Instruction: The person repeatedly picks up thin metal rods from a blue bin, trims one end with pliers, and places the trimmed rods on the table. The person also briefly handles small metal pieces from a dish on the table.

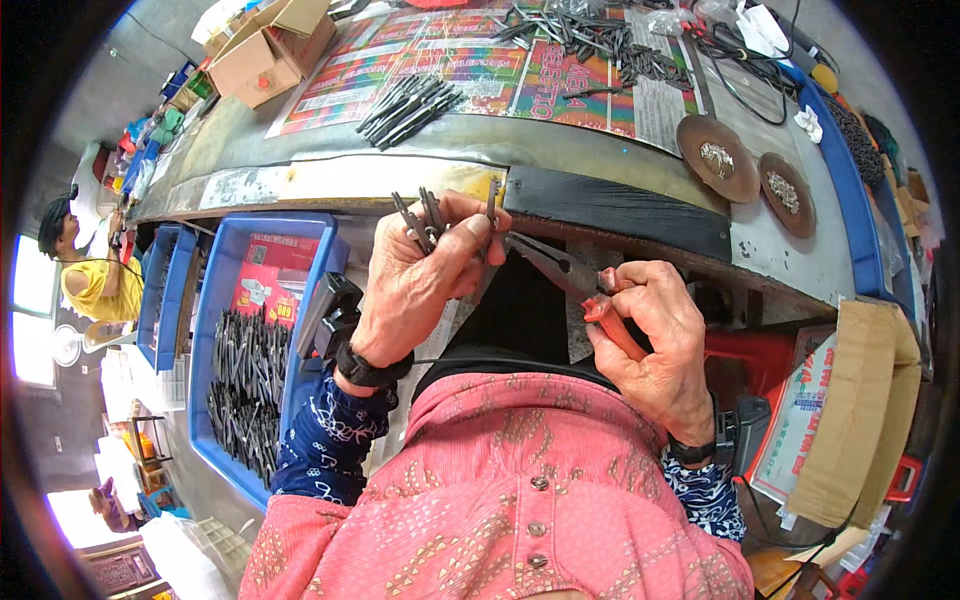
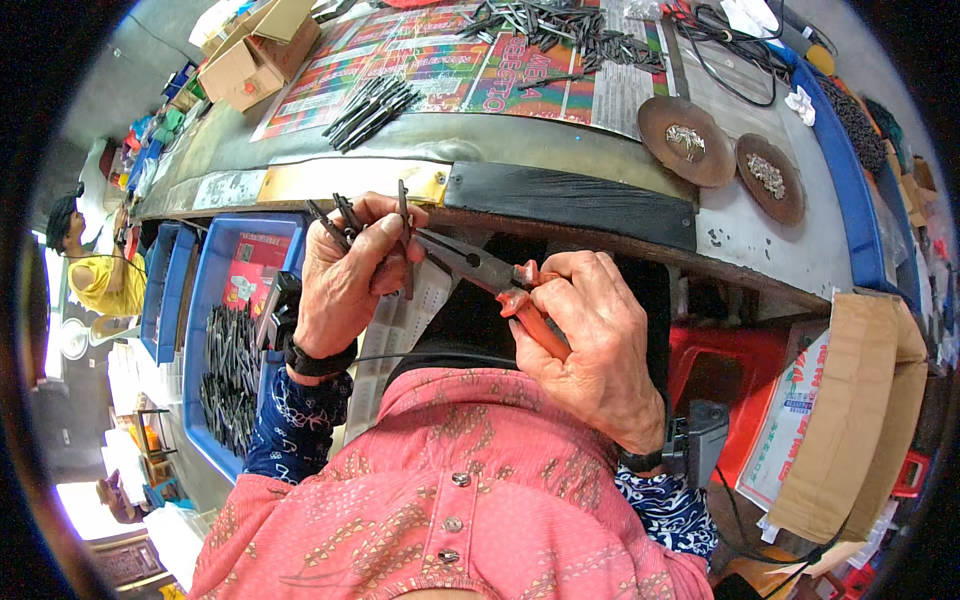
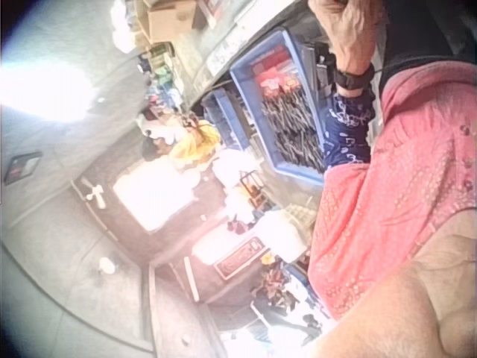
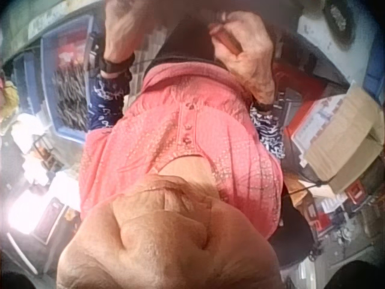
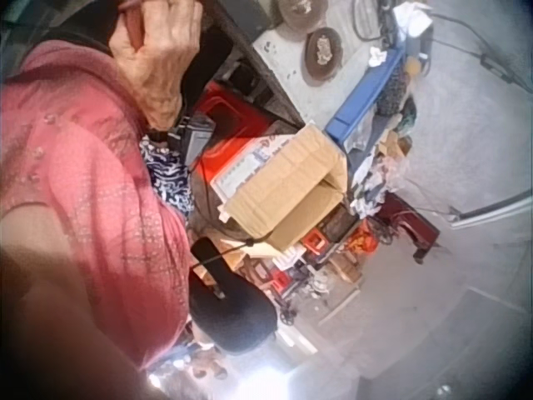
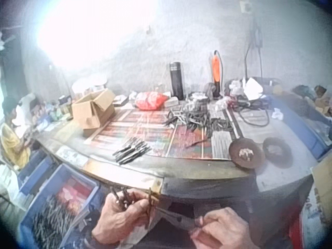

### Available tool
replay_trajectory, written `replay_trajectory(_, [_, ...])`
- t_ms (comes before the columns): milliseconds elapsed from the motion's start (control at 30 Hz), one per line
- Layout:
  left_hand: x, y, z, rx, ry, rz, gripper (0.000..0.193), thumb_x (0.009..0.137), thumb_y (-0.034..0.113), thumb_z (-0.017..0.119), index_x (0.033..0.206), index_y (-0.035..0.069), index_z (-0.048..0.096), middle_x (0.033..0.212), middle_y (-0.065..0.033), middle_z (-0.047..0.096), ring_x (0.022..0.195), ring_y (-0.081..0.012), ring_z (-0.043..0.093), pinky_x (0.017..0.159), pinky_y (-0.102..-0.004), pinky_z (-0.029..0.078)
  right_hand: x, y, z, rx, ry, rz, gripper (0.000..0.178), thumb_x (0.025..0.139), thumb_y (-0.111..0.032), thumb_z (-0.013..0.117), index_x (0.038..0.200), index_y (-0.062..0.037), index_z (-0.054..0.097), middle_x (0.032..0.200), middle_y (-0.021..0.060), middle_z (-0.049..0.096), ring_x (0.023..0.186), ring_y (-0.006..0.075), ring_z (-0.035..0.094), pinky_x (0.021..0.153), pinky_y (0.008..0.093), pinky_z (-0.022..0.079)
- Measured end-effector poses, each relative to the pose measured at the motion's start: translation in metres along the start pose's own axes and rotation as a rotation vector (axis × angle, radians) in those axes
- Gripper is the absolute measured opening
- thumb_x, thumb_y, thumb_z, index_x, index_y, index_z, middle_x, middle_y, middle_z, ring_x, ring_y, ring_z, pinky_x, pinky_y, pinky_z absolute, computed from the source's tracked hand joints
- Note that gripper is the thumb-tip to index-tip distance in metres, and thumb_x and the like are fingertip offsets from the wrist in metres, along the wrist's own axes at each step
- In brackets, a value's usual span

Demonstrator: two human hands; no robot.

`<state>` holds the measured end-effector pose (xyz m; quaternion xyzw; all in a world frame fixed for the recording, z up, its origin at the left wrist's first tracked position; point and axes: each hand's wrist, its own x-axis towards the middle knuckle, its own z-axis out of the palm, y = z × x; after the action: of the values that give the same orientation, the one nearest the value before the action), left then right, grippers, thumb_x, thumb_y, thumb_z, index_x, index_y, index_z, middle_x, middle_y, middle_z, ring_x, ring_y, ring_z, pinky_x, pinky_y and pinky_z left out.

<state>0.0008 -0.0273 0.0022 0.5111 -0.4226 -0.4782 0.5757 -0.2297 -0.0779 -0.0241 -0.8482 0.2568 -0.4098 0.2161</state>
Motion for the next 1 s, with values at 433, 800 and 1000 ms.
replay_trajectory(433, [-0.018, -0.01, -0.002, -0.092, -0.001, -0.032, 0.007, 0.099, 0.006, 0.05, 0.103, 0.004, 0.055, 0.078, -0.0098, 0.064, 0.049, -0.0036, 0.039, 0.046, -0.0181, 0.032, -0.001, -0.005, 0.002, -0.209, 0.05, -0.117, 0.026, 0.064, 0.004, 0.073, 0.085, -0.0015, 0.059, 0.095, 0.0119, 0.057, 0.082, 0.0294, 0.056, 0.072, 0.0389, 0.047])
replay_trajectory(800, [-0.032, -0.009, -0.006, -0.134, 0.002, 0.033, 0.009, 0.099, 0.008, 0.053, 0.102, 0.001, 0.058, 0.08, -0.0074, 0.063, 0.052, -0.0039, 0.041, 0.048, -0.0192, 0.034, -0.004, -0.01, 0.005, -0.174, 0.064, -0.142, 0.021, 0.067, -0.001, 0.074, 0.083, -0.0029, 0.06, 0.094, 0.0112, 0.057, 0.081, 0.0285, 0.056, 0.07, 0.0395, 0.044])
replay_trajectory(1000, [-0.037, -0.012, -0.01, -0.242, -0.031, 0.053, 0.011, 0.099, 0.01, 0.057, 0.104, 0.001, 0.059, 0.082, -0.0079, 0.065, 0.052, -0.0039, 0.041, 0.048, -0.02, 0.033, -0.005, -0.013, 0.007, -0.185, 0.071, -0.168, 0.02, 0.068, -0.004, 0.075, 0.084, -0.0035, 0.063, 0.094, 0.0104, 0.057, 0.08, 0.0276, 0.055, 0.068, 0.0393, 0.043])
